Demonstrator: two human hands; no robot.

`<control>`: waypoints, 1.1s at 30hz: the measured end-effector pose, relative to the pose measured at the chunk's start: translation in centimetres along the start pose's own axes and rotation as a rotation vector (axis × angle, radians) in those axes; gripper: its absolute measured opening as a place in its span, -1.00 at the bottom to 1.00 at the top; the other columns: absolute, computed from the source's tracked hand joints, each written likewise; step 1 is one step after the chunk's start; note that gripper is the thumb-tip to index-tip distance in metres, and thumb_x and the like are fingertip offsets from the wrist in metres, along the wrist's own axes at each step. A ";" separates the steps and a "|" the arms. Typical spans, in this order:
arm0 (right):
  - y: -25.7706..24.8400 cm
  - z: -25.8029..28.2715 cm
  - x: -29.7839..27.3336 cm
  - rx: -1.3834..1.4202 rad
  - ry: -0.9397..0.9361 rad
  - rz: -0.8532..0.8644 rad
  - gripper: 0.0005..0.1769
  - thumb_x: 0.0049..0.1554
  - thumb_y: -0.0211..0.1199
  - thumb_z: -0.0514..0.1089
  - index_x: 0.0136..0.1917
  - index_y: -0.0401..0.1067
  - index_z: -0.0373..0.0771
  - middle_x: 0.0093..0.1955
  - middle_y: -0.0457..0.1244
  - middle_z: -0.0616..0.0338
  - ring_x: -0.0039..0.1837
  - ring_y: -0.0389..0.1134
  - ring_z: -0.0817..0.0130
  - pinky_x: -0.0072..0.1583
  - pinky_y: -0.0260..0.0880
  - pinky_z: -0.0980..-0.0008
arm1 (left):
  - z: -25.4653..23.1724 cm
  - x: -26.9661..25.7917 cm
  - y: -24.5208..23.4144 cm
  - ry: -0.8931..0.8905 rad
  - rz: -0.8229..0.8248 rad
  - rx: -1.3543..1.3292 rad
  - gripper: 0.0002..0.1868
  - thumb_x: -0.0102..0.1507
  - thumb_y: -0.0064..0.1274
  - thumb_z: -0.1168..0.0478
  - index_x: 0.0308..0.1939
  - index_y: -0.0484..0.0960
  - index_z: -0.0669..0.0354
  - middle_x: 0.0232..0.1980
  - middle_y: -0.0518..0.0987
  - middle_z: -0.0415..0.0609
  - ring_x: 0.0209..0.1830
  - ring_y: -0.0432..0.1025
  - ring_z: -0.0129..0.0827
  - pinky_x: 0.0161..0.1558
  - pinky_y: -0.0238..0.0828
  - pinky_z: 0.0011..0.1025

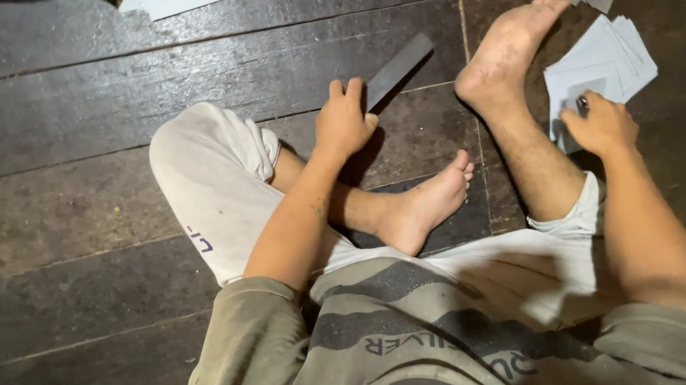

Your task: Marking lines on small rectangular pieces of paper using a metal ruler and a blue pen while sitting on the floor.

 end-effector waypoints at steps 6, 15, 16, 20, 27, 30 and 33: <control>-2.3 -4.9 -0.4 -0.083 -0.039 -0.623 -0.69 0.31 0.14 -0.07 0.03 0.57 -0.34 -0.18 0.41 -0.28 -0.26 0.40 -0.33 -0.19 0.42 -0.13 | 0.6 0.4 -3.8 -0.140 -0.031 -0.158 -0.42 0.08 0.19 0.18 0.19 0.44 -0.05 0.14 0.41 0.06 -0.12 0.53 0.07 -0.10 0.52 -0.07; -7.0 -7.7 1.0 -0.118 0.114 -0.754 -0.71 0.13 0.63 -0.04 -0.17 0.55 -0.18 -0.27 0.45 0.11 -0.35 0.46 0.17 -0.23 0.49 0.16 | 1.8 1.1 -4.1 -0.205 -0.061 -0.272 -0.45 0.11 0.17 0.14 0.19 0.46 -0.02 0.06 0.43 0.04 -0.11 0.53 -0.04 -0.07 0.53 -0.13; -7.1 -7.9 1.1 -0.119 0.116 -0.756 -0.71 0.13 0.63 -0.04 -0.17 0.55 -0.18 -0.27 0.45 0.11 -0.35 0.46 0.17 -0.23 0.49 0.16 | 1.6 1.1 -4.6 -0.202 -0.060 -0.274 -0.45 0.11 0.17 0.14 0.19 0.46 -0.02 0.06 0.43 0.04 -0.11 0.53 -0.04 -0.07 0.53 -0.13; -11.1 -7.1 -0.9 -0.063 -0.013 -0.990 -0.72 0.28 0.56 -0.05 -0.14 0.54 -0.19 -0.27 0.42 0.10 -0.33 0.46 0.22 -0.22 0.54 0.18 | 1.6 1.0 -6.7 -0.216 -0.101 -0.323 -0.40 0.12 0.15 0.12 0.26 0.44 0.03 0.09 0.44 0.05 -0.08 0.53 -0.09 -0.01 0.52 -0.20; -13.4 0.4 -1.7 0.778 -0.459 -1.197 -0.20 0.09 0.53 -0.75 0.40 0.18 -0.40 0.28 0.24 -0.29 0.30 0.39 -0.22 0.37 0.35 -0.03 | 3.4 0.9 -11.8 -0.126 -0.351 -0.341 -0.49 0.14 0.16 0.09 0.16 0.52 0.08 0.00 0.45 0.07 -0.04 0.43 -0.09 0.01 0.46 -0.19; -4.1 14.7 -0.3 1.499 0.142 -0.401 -0.52 0.24 0.39 -0.22 0.10 0.04 -0.19 0.00 0.23 0.12 -0.30 0.33 0.52 -0.34 0.40 0.58 | 4.3 1.2 -13.9 -0.095 -0.432 -0.363 -0.51 0.15 0.21 0.14 0.15 0.55 0.15 -0.04 0.47 0.08 -0.09 0.44 -0.13 0.01 0.46 -0.27; 6.6 23.4 2.9 1.585 0.180 0.004 -0.66 0.10 0.50 -0.05 -0.06 0.48 -0.34 -0.36 0.27 0.20 -0.44 0.20 0.45 -0.44 0.13 0.51 | 5.0 1.0 -15.5 -0.138 -0.440 -0.307 -0.51 0.18 0.19 0.12 0.18 0.53 0.08 0.02 0.45 0.05 -0.06 0.46 -0.14 0.01 0.48 -0.28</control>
Point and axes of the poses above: each hand's wrist, its own x-axis towards the middle knuckle, its own y-axis out of the palm, z = x × y, the point moved 8 cm from there along x, towards the middle knuckle
